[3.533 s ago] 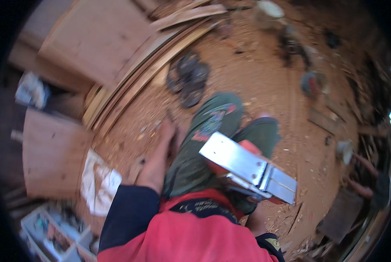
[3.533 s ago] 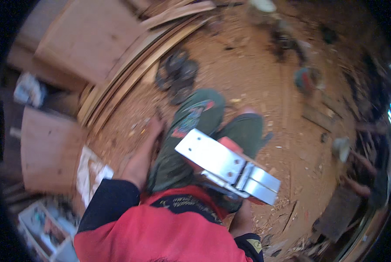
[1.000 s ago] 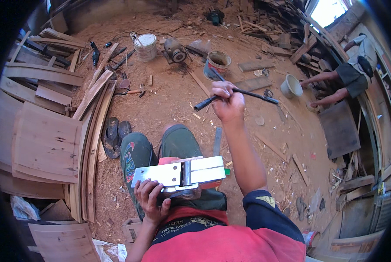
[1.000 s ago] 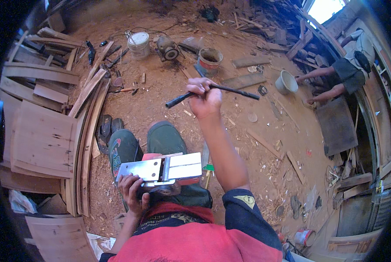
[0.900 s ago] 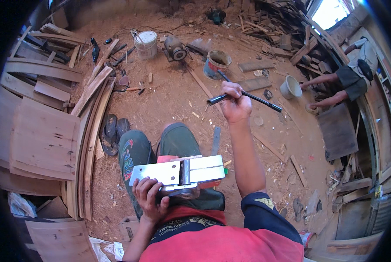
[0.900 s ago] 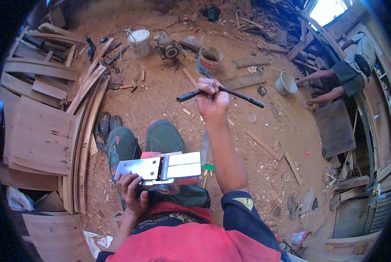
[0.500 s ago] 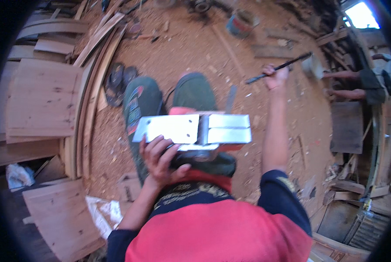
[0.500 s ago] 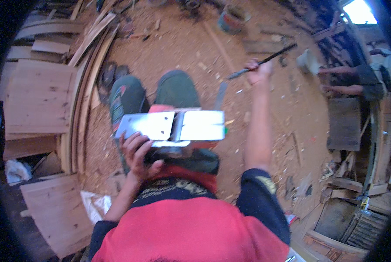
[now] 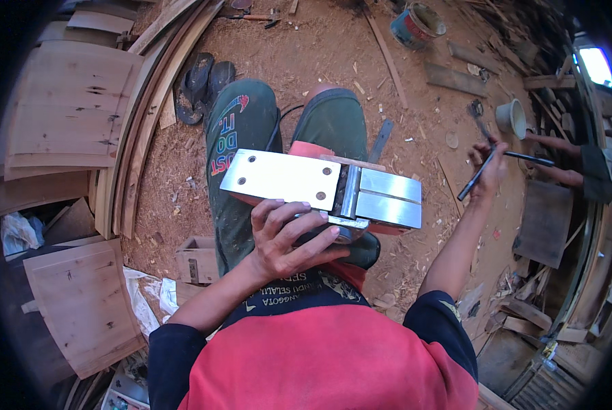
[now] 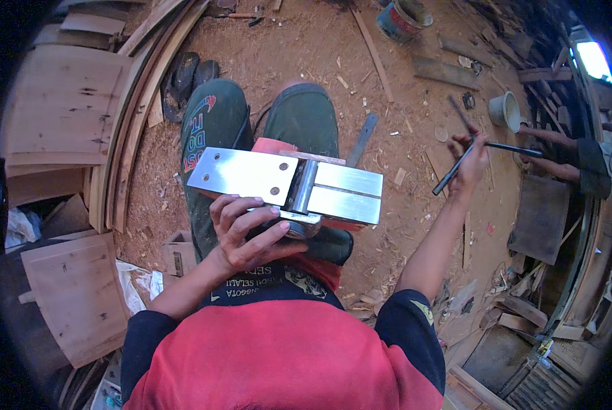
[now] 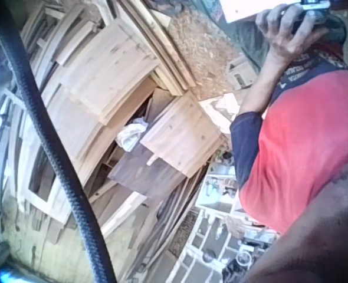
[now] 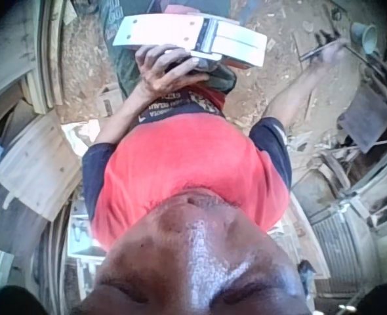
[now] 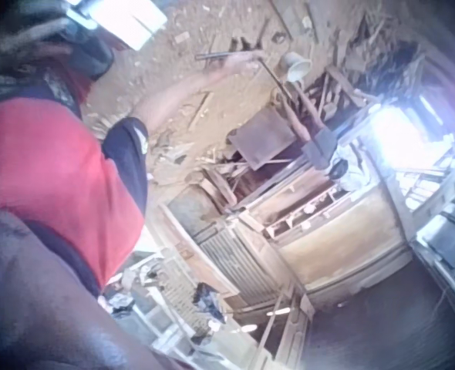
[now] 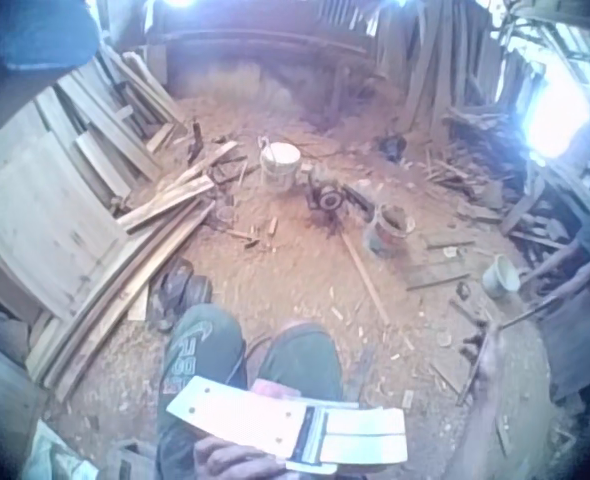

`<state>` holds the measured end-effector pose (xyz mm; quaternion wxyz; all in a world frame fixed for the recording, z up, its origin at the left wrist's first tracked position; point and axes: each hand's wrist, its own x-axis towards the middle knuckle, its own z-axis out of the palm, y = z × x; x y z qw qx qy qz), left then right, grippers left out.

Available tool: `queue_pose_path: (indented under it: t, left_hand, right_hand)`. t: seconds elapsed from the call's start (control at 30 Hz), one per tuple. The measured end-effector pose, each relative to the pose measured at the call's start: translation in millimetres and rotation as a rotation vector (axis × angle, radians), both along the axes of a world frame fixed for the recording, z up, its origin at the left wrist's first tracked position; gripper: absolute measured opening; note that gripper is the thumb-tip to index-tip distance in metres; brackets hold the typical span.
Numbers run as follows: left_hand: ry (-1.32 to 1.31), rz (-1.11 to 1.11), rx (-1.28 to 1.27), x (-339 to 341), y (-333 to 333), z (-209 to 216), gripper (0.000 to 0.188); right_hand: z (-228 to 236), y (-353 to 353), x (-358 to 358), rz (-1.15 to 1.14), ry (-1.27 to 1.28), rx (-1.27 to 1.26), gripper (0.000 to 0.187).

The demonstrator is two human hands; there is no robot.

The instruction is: The person holds a metal woodworking plane and uses a square ruler to check the alignment and depth of the blade, then uses a thin metal tool to adjust a screw on the plane.

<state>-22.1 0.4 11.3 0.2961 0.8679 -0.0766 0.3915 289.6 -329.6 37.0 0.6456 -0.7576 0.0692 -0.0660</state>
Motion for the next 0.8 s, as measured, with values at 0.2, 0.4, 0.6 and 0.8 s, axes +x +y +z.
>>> queue_pose_path:
  t: [0.2,0.4,0.6,0.8]
  left_hand:
    - [-0.032,-0.009,-0.037,6.6,-4.2,-0.6,0.069]
    - [-0.076,-0.056,-0.036,13.6,-3.9,1.1,0.053]
    - [-0.046,-0.111,0.024,12.0,7.4,4.6,0.05]
    - [-0.052,-0.137,-0.015,14.5,5.5,4.0,0.048]
  right_hand:
    - [99.6,60.6,-5.6,0.146,-0.518,-0.43,0.054]
    - [133.1,132.6,-9.0,0.395,-0.786,-0.43,0.05]
    - [143.5,196.8,-35.2,0.635,-0.632,-0.717,0.036]
    - [132.3,242.9,-41.4,0.948,-1.256,-0.573,0.026]
